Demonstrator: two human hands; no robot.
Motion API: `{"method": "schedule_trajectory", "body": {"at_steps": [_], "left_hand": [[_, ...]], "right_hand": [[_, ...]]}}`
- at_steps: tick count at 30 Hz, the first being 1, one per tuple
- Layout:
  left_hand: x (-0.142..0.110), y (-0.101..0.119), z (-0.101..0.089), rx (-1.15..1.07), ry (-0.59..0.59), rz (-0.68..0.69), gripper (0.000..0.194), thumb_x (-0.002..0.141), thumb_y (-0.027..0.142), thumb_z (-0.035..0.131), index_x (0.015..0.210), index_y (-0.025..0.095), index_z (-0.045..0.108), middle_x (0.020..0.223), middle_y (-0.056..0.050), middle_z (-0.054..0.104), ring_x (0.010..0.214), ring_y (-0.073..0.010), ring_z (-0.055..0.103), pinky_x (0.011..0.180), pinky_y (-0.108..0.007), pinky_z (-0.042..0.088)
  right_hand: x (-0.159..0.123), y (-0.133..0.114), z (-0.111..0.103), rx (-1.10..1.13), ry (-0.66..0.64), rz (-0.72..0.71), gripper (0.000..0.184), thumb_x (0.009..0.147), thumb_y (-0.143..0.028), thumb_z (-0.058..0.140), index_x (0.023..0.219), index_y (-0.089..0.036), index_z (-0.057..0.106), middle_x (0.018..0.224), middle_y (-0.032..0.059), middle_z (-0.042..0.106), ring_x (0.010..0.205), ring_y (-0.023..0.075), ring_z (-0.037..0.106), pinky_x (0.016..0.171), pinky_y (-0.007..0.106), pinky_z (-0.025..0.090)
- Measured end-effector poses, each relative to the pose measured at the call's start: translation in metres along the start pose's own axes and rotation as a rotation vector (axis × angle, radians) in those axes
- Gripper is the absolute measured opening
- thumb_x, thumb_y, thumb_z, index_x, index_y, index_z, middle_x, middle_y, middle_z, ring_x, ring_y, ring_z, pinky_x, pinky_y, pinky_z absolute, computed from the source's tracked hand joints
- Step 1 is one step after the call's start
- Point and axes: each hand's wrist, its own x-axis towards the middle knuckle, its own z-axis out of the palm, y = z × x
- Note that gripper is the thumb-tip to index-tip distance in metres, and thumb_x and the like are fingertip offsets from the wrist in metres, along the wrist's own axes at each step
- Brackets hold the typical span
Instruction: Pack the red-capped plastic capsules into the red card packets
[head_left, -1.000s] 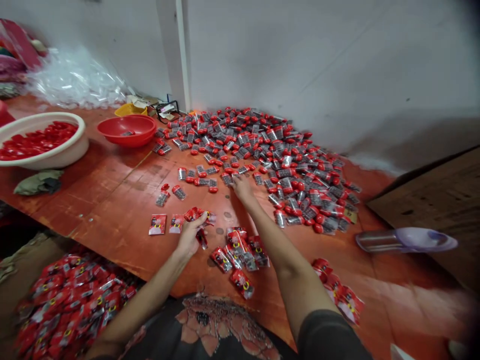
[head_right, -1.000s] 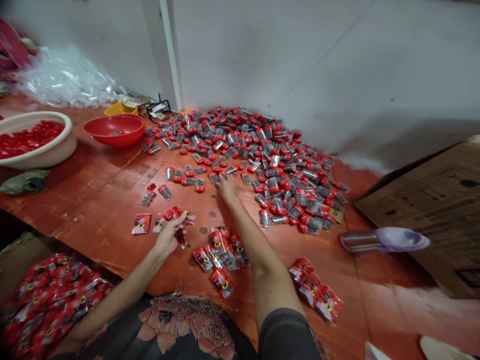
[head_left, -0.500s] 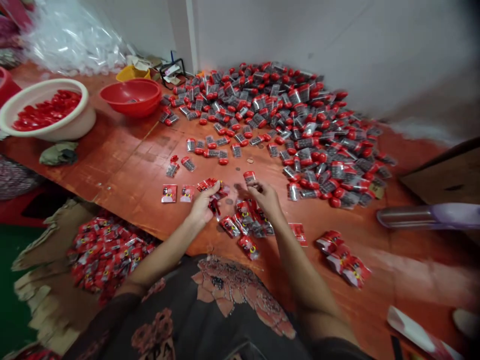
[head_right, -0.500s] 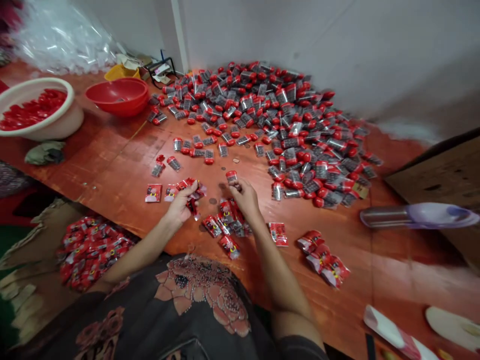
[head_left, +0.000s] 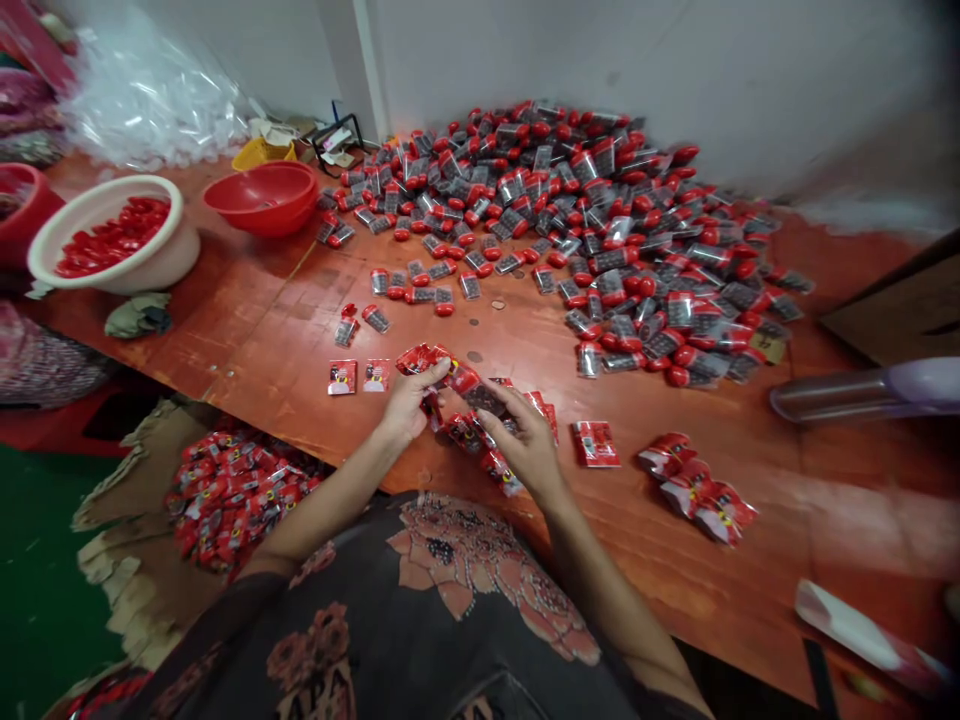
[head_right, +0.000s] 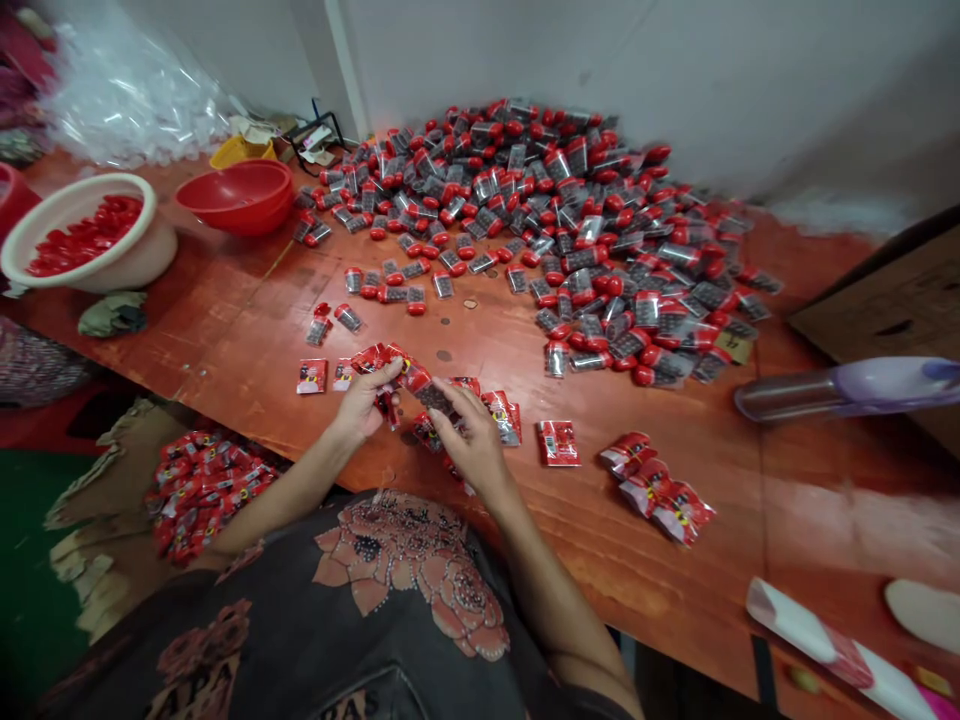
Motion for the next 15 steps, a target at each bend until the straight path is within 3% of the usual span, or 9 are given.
{"method": "schedule_trajectory", "body": {"at_steps": [6, 10, 15], "left_hand": [[-0.009, -0.002, 0.001, 0.114, -0.061, 0.155, 0.031, 0.054, 0.032, 0.087, 0.067, 0.014, 0.066, 0.057, 0.004, 0.061, 0.04, -0.0059, 0.047, 0.037, -0.02, 0.037], [-0.013, -0.005, 0.001, 0.193, -0.078, 0.185, 0.03, 0.052, 0.03, 0.087, 0.061, 0.015, 0.062, 0.049, 0.005, 0.055, 0.038, -0.0074, 0.047, 0.038, -0.021, 0.038], [-0.016, -0.007, 0.0, 0.214, -0.119, 0.18, 0.028, 0.055, 0.03, 0.086, 0.06, 0.015, 0.062, 0.048, 0.004, 0.056, 0.037, -0.0084, 0.047, 0.036, -0.022, 0.038]], "right_hand": [[0.0, -0.005, -0.007, 0.064, 0.011, -0.019, 0.041, 0.089, -0.025, 0.059, 0.127, -0.041, 0.061, 0.118, 0.0026, 0.066, 0.109, 0.0231, 0.06, 0.097, 0.048, 0.047], [-0.002, -0.004, -0.008, 0.112, 0.001, -0.002, 0.039, 0.089, -0.026, 0.06, 0.125, -0.04, 0.062, 0.112, 0.0022, 0.065, 0.106, 0.0211, 0.06, 0.095, 0.044, 0.048], [-0.005, -0.003, -0.004, 0.261, 0.023, 0.086, 0.038, 0.086, -0.027, 0.064, 0.122, -0.038, 0.065, 0.12, 0.0013, 0.066, 0.111, 0.0218, 0.061, 0.1, 0.045, 0.046]]}}
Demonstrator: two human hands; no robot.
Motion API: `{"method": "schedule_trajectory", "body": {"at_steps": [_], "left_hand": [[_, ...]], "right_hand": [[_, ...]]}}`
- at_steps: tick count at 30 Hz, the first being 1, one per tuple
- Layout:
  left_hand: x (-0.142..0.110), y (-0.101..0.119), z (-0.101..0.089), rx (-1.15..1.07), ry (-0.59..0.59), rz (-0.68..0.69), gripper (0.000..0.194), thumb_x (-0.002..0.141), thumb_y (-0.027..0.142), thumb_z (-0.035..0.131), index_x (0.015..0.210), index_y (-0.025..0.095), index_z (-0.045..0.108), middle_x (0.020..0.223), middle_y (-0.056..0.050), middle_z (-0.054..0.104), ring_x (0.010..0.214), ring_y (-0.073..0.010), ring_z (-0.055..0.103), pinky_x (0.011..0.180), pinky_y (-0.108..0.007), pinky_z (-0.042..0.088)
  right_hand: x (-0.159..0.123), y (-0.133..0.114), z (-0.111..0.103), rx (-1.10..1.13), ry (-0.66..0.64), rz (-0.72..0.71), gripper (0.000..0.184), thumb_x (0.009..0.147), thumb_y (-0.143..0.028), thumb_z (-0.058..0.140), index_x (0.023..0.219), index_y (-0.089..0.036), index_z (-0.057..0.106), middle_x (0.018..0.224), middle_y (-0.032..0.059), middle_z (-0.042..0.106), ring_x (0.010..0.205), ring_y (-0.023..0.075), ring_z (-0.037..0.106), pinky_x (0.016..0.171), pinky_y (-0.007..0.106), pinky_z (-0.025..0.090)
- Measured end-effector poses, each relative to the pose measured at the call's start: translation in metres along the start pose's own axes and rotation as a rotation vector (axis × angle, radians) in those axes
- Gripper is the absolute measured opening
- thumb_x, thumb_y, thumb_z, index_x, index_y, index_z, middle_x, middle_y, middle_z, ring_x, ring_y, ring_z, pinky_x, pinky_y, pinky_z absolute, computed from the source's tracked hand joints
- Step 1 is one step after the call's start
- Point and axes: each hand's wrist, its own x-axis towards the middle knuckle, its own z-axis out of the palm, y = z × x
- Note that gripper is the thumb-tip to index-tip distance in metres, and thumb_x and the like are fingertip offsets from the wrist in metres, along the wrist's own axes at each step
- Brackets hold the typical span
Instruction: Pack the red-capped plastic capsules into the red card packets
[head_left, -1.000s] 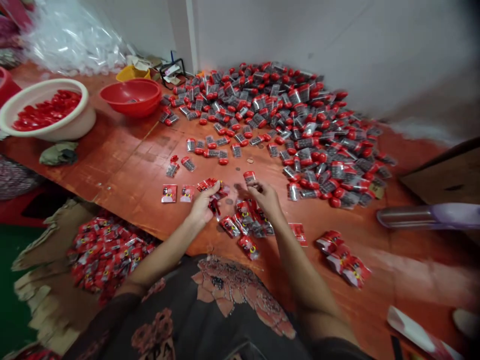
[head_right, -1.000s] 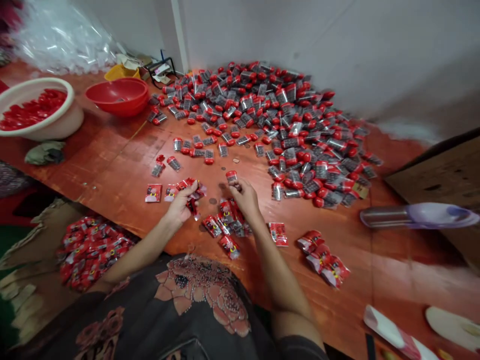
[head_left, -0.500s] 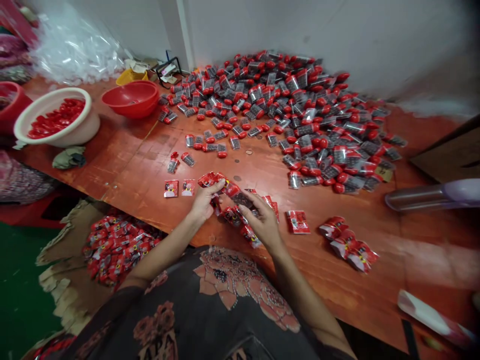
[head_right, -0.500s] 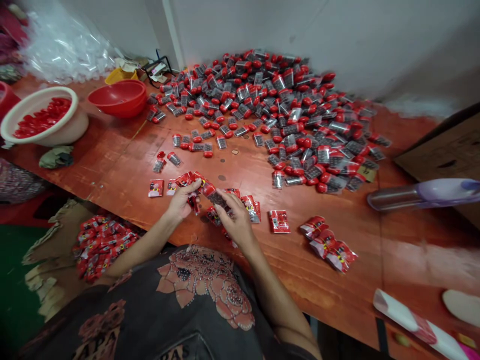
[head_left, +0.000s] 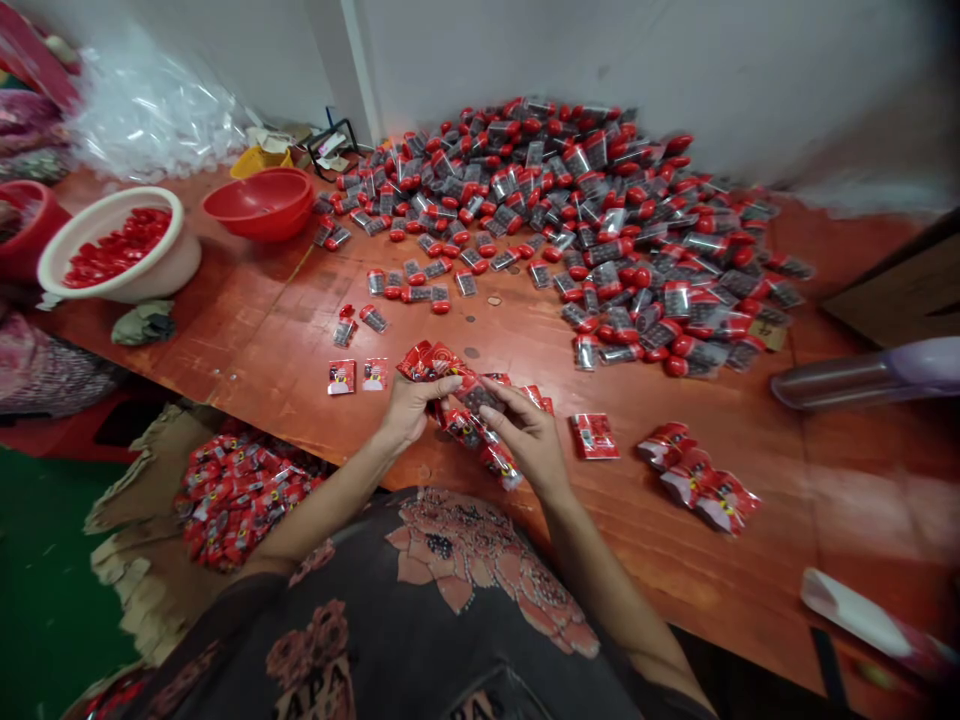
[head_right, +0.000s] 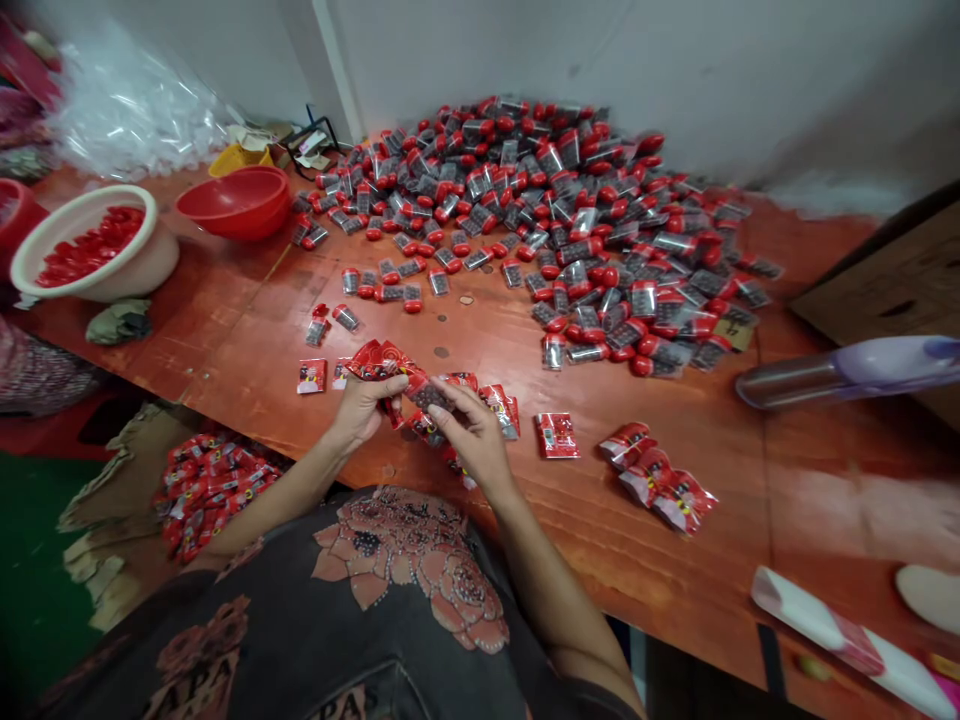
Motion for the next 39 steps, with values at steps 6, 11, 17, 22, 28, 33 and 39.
{"method": "schedule_trajectory", "body": {"at_steps": [6, 11, 17, 22, 28, 33, 39], "left_hand": [[-0.006, 0.003, 0.005, -0.031, -0.023, -0.004, 0.026, 0.055, 0.025, 0.085, 0.065, 0.015, 0.063, 0.056, 0.004, 0.059, 0.04, -0.0048, 0.046, 0.039, -0.02, 0.037], [-0.008, 0.006, 0.008, -0.043, -0.065, -0.059, 0.04, 0.051, 0.018, 0.086, 0.087, 0.017, 0.068, 0.076, 0.001, 0.068, 0.045, -0.0033, 0.047, 0.04, -0.018, 0.036], [-0.019, -0.008, 0.016, -0.028, -0.063, -0.144, 0.023, 0.056, 0.023, 0.084, 0.068, 0.014, 0.065, 0.059, 0.001, 0.06, 0.042, -0.0047, 0.043, 0.041, -0.021, 0.034], [-0.021, -0.016, 0.016, -0.048, 0.027, -0.073, 0.029, 0.058, 0.033, 0.085, 0.066, 0.017, 0.062, 0.052, 0.004, 0.056, 0.041, -0.0067, 0.044, 0.043, -0.023, 0.036], [-0.014, -0.015, 0.01, -0.031, 0.006, -0.063, 0.028, 0.059, 0.033, 0.085, 0.065, 0.017, 0.063, 0.053, 0.003, 0.056, 0.041, -0.0067, 0.042, 0.041, -0.023, 0.032], [-0.012, -0.02, 0.009, -0.068, -0.026, -0.134, 0.028, 0.06, 0.034, 0.085, 0.067, 0.016, 0.065, 0.055, 0.002, 0.057, 0.04, -0.0057, 0.041, 0.04, -0.023, 0.031], [0.005, -0.012, -0.015, -0.238, 0.08, -0.226, 0.026, 0.074, 0.038, 0.07, 0.091, 0.018, 0.071, 0.09, -0.009, 0.072, 0.07, -0.0166, 0.066, 0.037, -0.019, 0.032]], "right_hand": [[-0.003, -0.003, 0.004, -0.109, 0.043, -0.077, 0.038, 0.088, -0.026, 0.062, 0.124, -0.037, 0.063, 0.117, 0.003, 0.066, 0.11, 0.0206, 0.061, 0.099, 0.044, 0.048], [-0.004, 0.001, 0.007, -0.157, 0.082, -0.08, 0.035, 0.087, -0.026, 0.063, 0.121, -0.034, 0.063, 0.115, 0.0038, 0.067, 0.108, 0.0213, 0.062, 0.098, 0.045, 0.049], [-0.006, 0.008, 0.02, 0.052, 0.145, 0.082, 0.05, 0.087, -0.028, 0.06, 0.136, -0.034, 0.05, 0.116, 0.0066, 0.064, 0.105, 0.0225, 0.063, 0.094, 0.045, 0.053], [-0.006, 0.012, 0.014, -0.006, 0.139, 0.072, 0.041, 0.087, -0.031, 0.061, 0.127, -0.034, 0.06, 0.117, 0.0057, 0.061, 0.109, 0.0227, 0.06, 0.099, 0.046, 0.049], [0.0, 0.013, 0.006, 0.065, 0.129, 0.118, 0.029, 0.077, -0.03, 0.072, 0.106, -0.028, 0.07, 0.102, 0.0029, 0.066, 0.097, 0.0207, 0.063, 0.091, 0.043, 0.051], [0.003, 0.013, 0.003, 0.079, 0.185, 0.191, 0.024, 0.071, -0.033, 0.077, 0.092, -0.024, 0.071, 0.087, 0.0009, 0.069, 0.081, 0.0184, 0.063, 0.079, 0.037, 0.052], [-0.001, 0.021, -0.037, -0.326, 0.155, 0.222, 0.028, 0.068, -0.041, 0.078, 0.089, -0.023, 0.073, 0.082, 0.0019, 0.062, 0.071, 0.0186, 0.057, 0.068, 0.035, 0.048]]}}
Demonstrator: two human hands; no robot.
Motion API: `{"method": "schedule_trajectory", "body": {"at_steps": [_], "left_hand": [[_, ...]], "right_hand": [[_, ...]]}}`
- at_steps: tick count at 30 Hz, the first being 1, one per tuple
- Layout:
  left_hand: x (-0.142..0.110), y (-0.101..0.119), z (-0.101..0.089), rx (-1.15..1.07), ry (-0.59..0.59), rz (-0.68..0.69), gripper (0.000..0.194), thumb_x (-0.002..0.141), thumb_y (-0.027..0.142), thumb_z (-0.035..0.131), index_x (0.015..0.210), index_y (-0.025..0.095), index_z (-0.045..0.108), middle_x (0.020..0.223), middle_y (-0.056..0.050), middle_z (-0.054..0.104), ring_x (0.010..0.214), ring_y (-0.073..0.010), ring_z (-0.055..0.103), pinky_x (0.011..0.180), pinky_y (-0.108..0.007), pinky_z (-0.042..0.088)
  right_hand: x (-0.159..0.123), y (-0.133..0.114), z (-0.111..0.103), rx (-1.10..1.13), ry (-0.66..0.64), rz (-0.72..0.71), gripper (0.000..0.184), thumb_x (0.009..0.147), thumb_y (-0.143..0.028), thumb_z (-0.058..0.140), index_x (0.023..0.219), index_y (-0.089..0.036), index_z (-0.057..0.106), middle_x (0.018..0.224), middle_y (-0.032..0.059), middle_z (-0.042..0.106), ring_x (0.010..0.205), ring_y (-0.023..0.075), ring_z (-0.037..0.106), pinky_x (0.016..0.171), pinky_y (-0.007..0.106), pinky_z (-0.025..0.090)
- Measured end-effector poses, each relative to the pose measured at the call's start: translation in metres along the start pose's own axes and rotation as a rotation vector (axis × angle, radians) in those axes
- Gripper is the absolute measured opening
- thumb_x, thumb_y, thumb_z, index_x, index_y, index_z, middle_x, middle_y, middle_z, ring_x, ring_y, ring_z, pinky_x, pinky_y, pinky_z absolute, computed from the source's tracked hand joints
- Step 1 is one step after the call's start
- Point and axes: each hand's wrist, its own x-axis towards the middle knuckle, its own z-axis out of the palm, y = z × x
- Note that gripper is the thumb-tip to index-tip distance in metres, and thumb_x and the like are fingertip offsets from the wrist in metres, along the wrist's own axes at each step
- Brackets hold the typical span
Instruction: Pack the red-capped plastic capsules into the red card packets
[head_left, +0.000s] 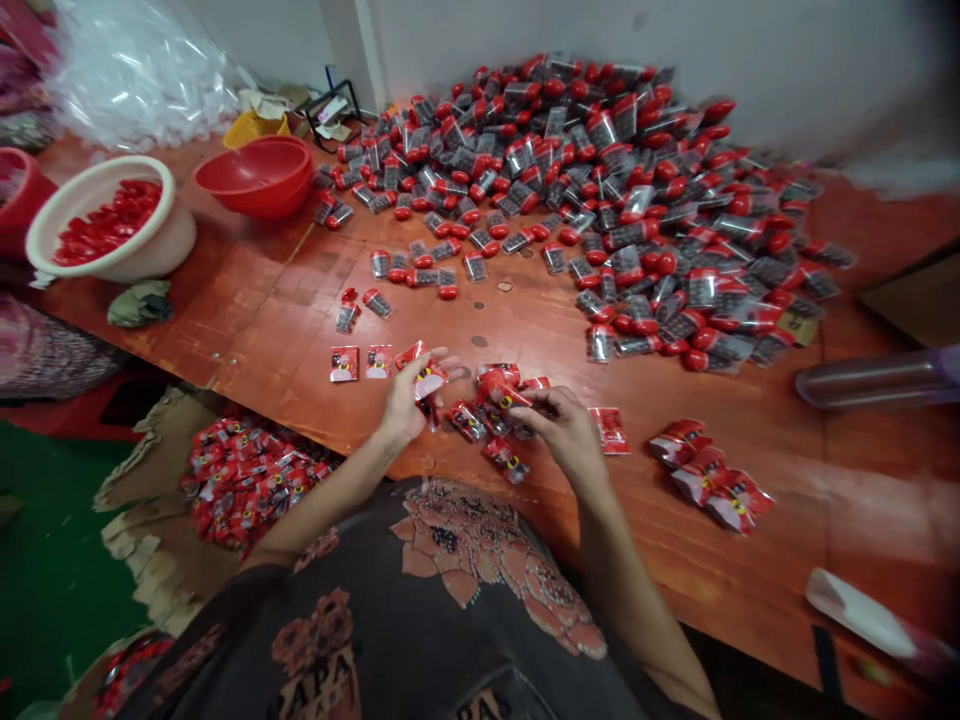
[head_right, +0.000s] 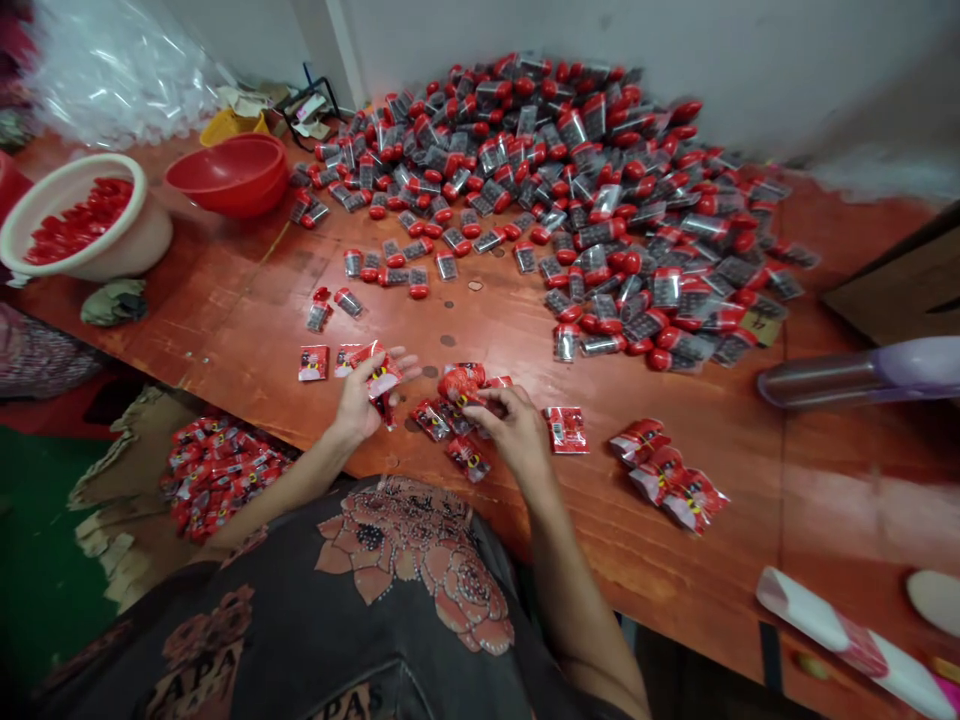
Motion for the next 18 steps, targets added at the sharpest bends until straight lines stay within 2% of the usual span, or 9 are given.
{"method": "schedule_trajectory", "body": {"at_steps": [2, 4, 6, 8, 10, 12, 15, 16, 18], "left_hand": [[0.003, 0.003, -0.004, -0.031, -0.008, -0.02, 0.025, 0.074, 0.035, 0.067, 0.092, 0.017, 0.071, 0.094, -0.01, 0.072, 0.078, -0.0189, 0.068, 0.036, -0.018, 0.031], [0.004, 0.001, -0.002, -0.024, -0.003, -0.021, 0.025, 0.074, 0.034, 0.067, 0.092, 0.018, 0.072, 0.09, -0.008, 0.072, 0.073, -0.0171, 0.067, 0.036, -0.018, 0.032], [0.004, -0.004, 0.002, -0.008, 0.014, -0.026, 0.027, 0.073, 0.035, 0.07, 0.094, 0.018, 0.073, 0.083, -0.005, 0.071, 0.06, -0.0131, 0.063, 0.036, -0.019, 0.034], [0.005, -0.009, 0.005, 0.003, 0.027, -0.03, 0.03, 0.07, 0.038, 0.074, 0.091, 0.017, 0.073, 0.073, -0.002, 0.069, 0.049, -0.0094, 0.056, 0.036, -0.02, 0.036], [0.009, -0.011, 0.003, 0.006, 0.034, -0.007, 0.031, 0.066, 0.041, 0.079, 0.083, 0.015, 0.072, 0.065, 0.0, 0.066, 0.044, -0.0078, 0.052, 0.036, -0.02, 0.037], [0.015, -0.01, -0.003, 0.019, 0.056, 0.034, 0.033, 0.062, 0.042, 0.082, 0.073, 0.014, 0.07, 0.059, 0.0, 0.063, 0.042, -0.0075, 0.05, 0.035, -0.02, 0.035], [0.027, -0.005, -0.014, 0.036, 0.118, 0.092, 0.033, 0.058, 0.039, 0.085, 0.064, 0.013, 0.066, 0.053, 0.001, 0.06, 0.037, -0.0062, 0.047, 0.033, -0.019, 0.032], [0.03, -0.003, -0.017, 0.027, 0.147, 0.11, 0.033, 0.058, 0.038, 0.085, 0.062, 0.013, 0.065, 0.052, 0.002, 0.059, 0.035, -0.0055, 0.046, 0.033, -0.019, 0.031], [0.037, 0.002, -0.019, -0.013, 0.214, 0.116, 0.032, 0.057, 0.036, 0.086, 0.062, 0.014, 0.064, 0.051, 0.003, 0.059, 0.033, -0.0045, 0.043, 0.033, -0.019, 0.031]], "right_hand": [[0.005, -0.002, -0.004, -0.119, -0.005, -0.041, 0.03, 0.069, -0.042, 0.077, 0.093, -0.024, 0.074, 0.083, 0.0024, 0.06, 0.071, 0.0187, 0.056, 0.069, 0.036, 0.047], [0.01, -0.011, 0.004, -0.128, -0.012, -0.1, 0.026, 0.076, -0.043, 0.072, 0.096, -0.026, 0.073, 0.087, 0.0036, 0.061, 0.075, 0.0192, 0.058, 0.073, 0.036, 0.048], [0.016, -0.025, 0.024, -0.059, -0.067, -0.161, 0.023, 0.082, -0.041, 0.066, 0.099, -0.027, 0.07, 0.094, 0.0043, 0.065, 0.082, 0.0199, 0.061, 0.077, 0.036, 0.049], [0.024, -0.036, 0.048, 0.031, -0.161, -0.187, 0.028, 0.083, -0.037, 0.065, 0.109, -0.028, 0.065, 0.098, 0.0033, 0.068, 0.085, 0.0192, 0.064, 0.077, 0.035, 0.05], [0.034, -0.042, 0.066, 0.065, -0.233, -0.199, 0.034, 0.083, -0.032, 0.063, 0.117, -0.027, 0.06, 0.093, 0.0017, 0.069, 0.081, 0.0182, 0.065, 0.074, 0.033, 0.051], [0.047, -0.044, 0.076, 0.024, -0.27, -0.227, 0.035, 0.085, -0.027, 0.059, 0.119, -0.026, 0.058, 0.087, 0.0011, 0.069, 0.078, 0.018, 0.066, 0.071, 0.031, 0.051], [0.076, -0.046, 0.078, -0.092, -0.393, -0.299, 0.034, 0.087, -0.026, 0.054, 0.121, -0.025, 0.058, 0.08, 0.0005, 0.071, 0.071, 0.0171, 0.066, 0.067, 0.03, 0.051], [0.091, -0.047, 0.077, -0.133, -0.458, -0.315, 0.034, 0.088, -0.026, 0.053, 0.122, -0.025, 0.058, 0.076, -0.0003, 0.071, 0.066, 0.0165, 0.066, 0.065, 0.029, 0.051], [0.125, -0.049, 0.078, -0.254, -0.494, -0.318, 0.031, 0.09, -0.028, 0.051, 0.119, -0.026, 0.061, 0.071, -0.0013, 0.07, 0.062, 0.0161, 0.065, 0.064, 0.029, 0.051]]}}
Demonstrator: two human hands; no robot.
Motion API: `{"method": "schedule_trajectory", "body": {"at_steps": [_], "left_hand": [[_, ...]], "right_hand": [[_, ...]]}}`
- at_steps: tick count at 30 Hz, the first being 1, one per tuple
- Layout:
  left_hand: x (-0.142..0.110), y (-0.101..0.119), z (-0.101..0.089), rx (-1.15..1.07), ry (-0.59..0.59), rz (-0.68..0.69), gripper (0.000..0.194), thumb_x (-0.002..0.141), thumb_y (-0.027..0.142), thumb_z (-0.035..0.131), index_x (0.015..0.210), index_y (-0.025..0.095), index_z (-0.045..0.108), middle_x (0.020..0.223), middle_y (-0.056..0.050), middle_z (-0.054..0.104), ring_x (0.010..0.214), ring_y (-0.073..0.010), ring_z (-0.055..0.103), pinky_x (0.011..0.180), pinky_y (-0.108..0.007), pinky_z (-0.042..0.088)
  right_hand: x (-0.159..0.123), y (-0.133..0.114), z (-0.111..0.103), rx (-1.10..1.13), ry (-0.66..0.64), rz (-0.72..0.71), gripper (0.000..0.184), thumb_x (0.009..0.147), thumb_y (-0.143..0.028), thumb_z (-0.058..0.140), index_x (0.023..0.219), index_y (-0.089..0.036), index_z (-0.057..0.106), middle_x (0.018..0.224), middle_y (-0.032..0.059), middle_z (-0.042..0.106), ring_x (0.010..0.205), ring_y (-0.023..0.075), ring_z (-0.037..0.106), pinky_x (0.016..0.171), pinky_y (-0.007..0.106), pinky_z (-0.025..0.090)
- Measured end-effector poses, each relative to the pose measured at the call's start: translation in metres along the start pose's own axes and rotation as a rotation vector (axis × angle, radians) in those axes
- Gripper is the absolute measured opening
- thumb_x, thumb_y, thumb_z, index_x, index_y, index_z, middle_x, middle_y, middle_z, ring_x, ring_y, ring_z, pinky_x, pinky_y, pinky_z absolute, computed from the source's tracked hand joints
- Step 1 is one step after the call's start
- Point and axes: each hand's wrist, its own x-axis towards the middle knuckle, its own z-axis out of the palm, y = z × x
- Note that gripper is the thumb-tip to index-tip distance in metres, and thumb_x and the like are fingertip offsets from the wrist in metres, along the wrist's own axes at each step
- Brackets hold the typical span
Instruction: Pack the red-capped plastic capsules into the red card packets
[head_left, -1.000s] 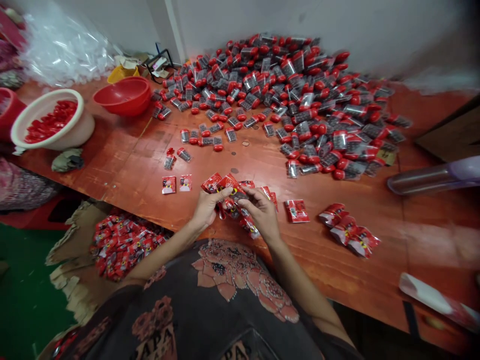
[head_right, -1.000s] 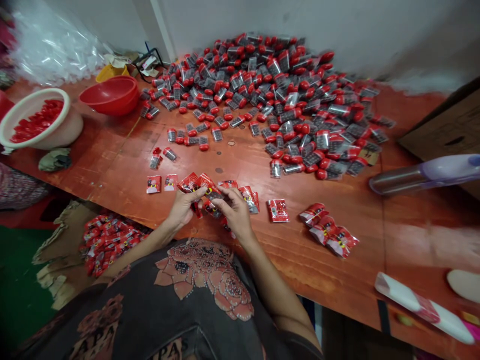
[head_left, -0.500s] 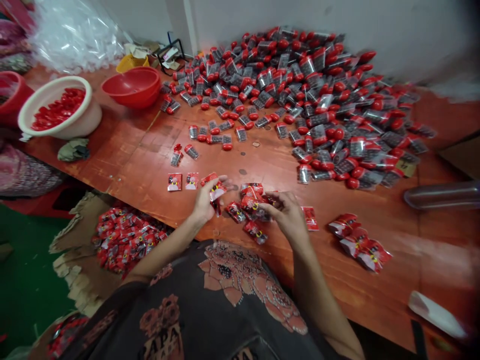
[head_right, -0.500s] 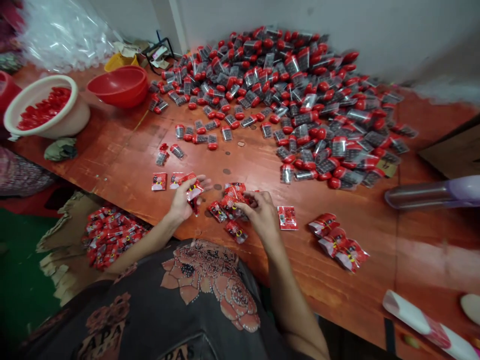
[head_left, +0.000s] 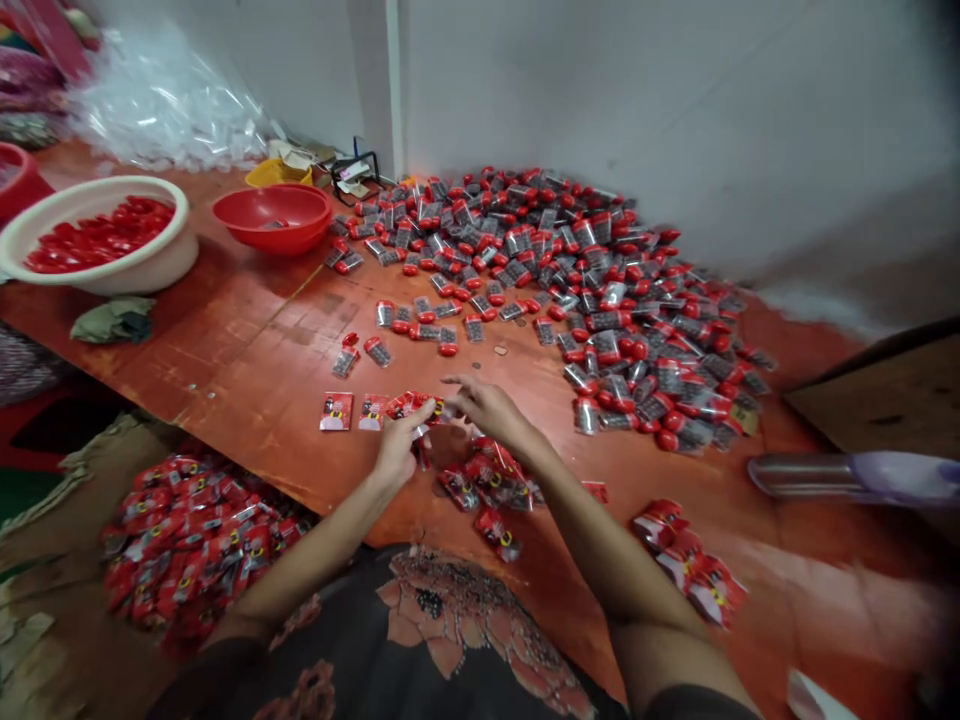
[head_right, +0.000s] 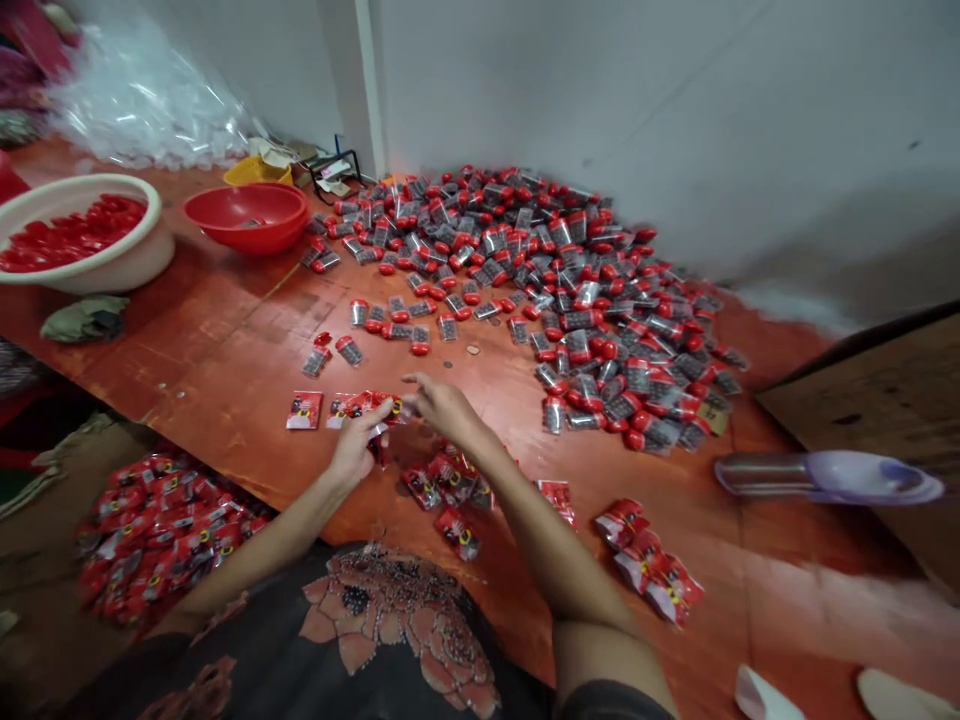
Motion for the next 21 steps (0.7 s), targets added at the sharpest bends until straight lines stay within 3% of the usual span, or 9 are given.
{"method": "schedule_trajectory", "body": {"at_steps": [1, 2, 5, 7, 10, 14, 17, 21], "left_hand": [[0.003, 0.002, 0.001, -0.023, 0.031, -0.019, 0.032, 0.057, 0.036, 0.086, 0.064, 0.014, 0.065, 0.052, 0.003, 0.06, 0.033, -0.0044, 0.043, 0.032, -0.019, 0.03], [0.005, 0.004, 0.003, -0.047, 0.053, -0.046, 0.032, 0.056, 0.036, 0.086, 0.066, 0.014, 0.066, 0.054, 0.002, 0.062, 0.033, -0.0047, 0.044, 0.031, -0.019, 0.029], [0.008, 0.01, 0.009, -0.133, 0.068, -0.111, 0.031, 0.058, 0.034, 0.086, 0.071, 0.014, 0.067, 0.061, 0.001, 0.066, 0.041, -0.0067, 0.053, 0.031, -0.017, 0.03], [0.009, 0.014, 0.011, -0.18, 0.064, -0.135, 0.03, 0.06, 0.032, 0.086, 0.074, 0.014, 0.067, 0.062, 0.001, 0.066, 0.047, -0.0078, 0.057, 0.032, -0.016, 0.031], [0.008, 0.019, 0.012, -0.205, 0.05, -0.191, 0.03, 0.062, 0.033, 0.085, 0.074, 0.014, 0.066, 0.062, 0.001, 0.066, 0.048, -0.0083, 0.058, 0.032, -0.016, 0.03], [0.004, 0.025, 0.01, -0.234, 0.039, -0.229, 0.031, 0.063, 0.034, 0.085, 0.07, 0.014, 0.062, 0.059, 0.002, 0.063, 0.044, -0.0065, 0.055, 0.031, -0.014, 0.027], [0.002, 0.024, 0.008, -0.267, 0.007, -0.246, 0.03, 0.064, 0.033, 0.084, 0.07, 0.015, 0.061, 0.058, 0.002, 0.062, 0.044, -0.0059, 0.054, 0.03, -0.014, 0.026], [0.003, 0.016, 0.008, -0.291, -0.05, -0.263, 0.026, 0.068, 0.033, 0.083, 0.071, 0.017, 0.062, 0.061, 0.001, 0.064, 0.045, -0.006, 0.054, 0.031, -0.015, 0.028]], "right_hand": [[0.017, 0.006, -0.007, -0.078, 0.036, 0.041, 0.029, 0.091, -0.029, 0.05, 0.117, -0.025, 0.063, 0.071, -0.0004, 0.07, 0.064, 0.017, 0.065, 0.065, 0.029, 0.052], [0.034, 0.013, -0.014, -0.2, 0.153, 0.105, 0.028, 0.092, -0.029, 0.047, 0.114, -0.025, 0.065, 0.075, 0.0013, 0.07, 0.068, 0.0182, 0.065, 0.068, 0.031, 0.052], [0.079, 0.035, -0.025, -0.316, 0.297, 0.179, 0.036, 0.092, -0.026, 0.045, 0.124, -0.016, 0.059, 0.111, 0.0157, 0.064, 0.102, 0.0276, 0.061, 0.089, 0.042, 0.047], [0.097, 0.048, -0.024, -0.361, 0.304, 0.203, 0.042, 0.09, -0.024, 0.049, 0.129, -0.011, 0.054, 0.123, 0.0213, 0.056, 0.114, 0.0326, 0.052, 0.096, 0.047, 0.041], [0.105, 0.057, -0.017, -0.413, 0.262, 0.217, 0.042, 0.087, -0.019, 0.05, 0.128, -0.009, 0.054, 0.126, 0.0237, 0.053, 0.118, 0.0354, 0.047, 0.099, 0.049, 0.036], [0.084, 0.056, -0.019, -0.41, 0.209, 0.254, 0.042, 0.082, -0.015, 0.054, 0.123, -0.008, 0.058, 0.117, 0.0236, 0.058, 0.106, 0.0353, 0.054, 0.092, 0.048, 0.041], [0.045, 0.047, -0.023, -0.37, 0.207, 0.239, 0.044, 0.079, -0.017, 0.058, 0.123, -0.012, 0.059, 0.115, 0.0191, 0.061, 0.103, 0.0327, 0.057, 0.091, 0.046, 0.044], [-0.027, 0.019, -0.014, 0.019, 0.406, 0.143, 0.047, 0.088, -0.032, 0.053, 0.135, -0.025, 0.052, 0.116, 0.0099, 0.059, 0.087, 0.0238, 0.062, 0.083, 0.047, 0.052]]}}
